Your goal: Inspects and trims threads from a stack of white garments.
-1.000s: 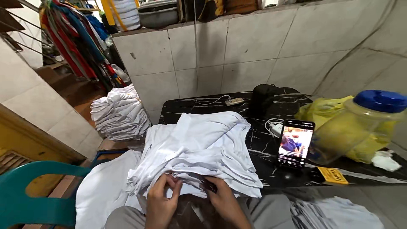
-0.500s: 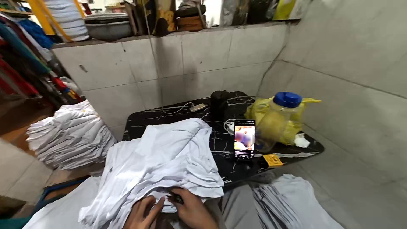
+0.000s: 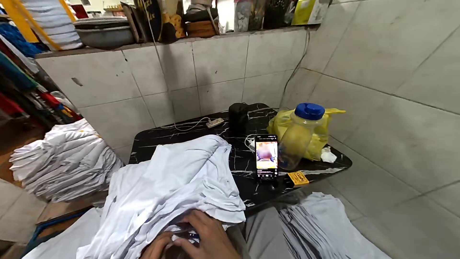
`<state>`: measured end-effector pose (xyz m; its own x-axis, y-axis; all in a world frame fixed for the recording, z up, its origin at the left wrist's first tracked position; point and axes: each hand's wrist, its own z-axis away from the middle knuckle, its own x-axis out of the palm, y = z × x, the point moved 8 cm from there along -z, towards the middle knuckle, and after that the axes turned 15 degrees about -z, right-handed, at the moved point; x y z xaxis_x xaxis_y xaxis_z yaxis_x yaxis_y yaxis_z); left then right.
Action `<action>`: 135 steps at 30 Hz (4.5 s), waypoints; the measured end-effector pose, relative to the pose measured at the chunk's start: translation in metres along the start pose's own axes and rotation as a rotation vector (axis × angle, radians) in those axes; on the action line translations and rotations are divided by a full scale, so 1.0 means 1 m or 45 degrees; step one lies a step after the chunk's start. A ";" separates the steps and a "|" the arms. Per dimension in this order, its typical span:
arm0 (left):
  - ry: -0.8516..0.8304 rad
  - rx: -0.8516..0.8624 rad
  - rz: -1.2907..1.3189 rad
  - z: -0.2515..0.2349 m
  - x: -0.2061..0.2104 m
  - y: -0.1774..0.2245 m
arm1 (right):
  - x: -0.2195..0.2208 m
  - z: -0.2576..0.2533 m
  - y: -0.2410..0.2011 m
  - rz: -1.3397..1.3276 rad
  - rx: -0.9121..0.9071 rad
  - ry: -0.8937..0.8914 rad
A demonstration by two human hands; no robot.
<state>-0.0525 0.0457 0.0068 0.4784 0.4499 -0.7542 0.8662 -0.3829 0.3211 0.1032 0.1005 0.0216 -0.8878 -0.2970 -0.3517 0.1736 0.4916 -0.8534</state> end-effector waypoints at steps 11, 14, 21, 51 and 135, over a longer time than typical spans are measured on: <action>0.180 -0.111 -0.023 -0.002 -0.015 -0.001 | 0.021 0.003 -0.009 0.434 -0.042 -0.224; 0.186 -0.123 0.028 -0.002 -0.015 -0.001 | 0.028 0.002 -0.009 0.435 -0.076 -0.225; -0.014 -0.071 0.190 -0.001 -0.018 -0.007 | 0.012 0.003 0.001 0.292 -0.084 0.159; -0.027 -0.018 0.264 -0.006 -0.029 -0.013 | 0.026 0.001 0.044 -0.542 0.471 -0.001; -0.066 0.002 0.703 -0.033 0.040 0.017 | -0.027 0.029 0.004 0.554 0.075 -0.130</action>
<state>-0.0136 0.0839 0.0014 0.8537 0.1417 -0.5011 0.4883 -0.5518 0.6760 0.1404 0.0870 0.0168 -0.6805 -0.1539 -0.7164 0.5479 0.5423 -0.6369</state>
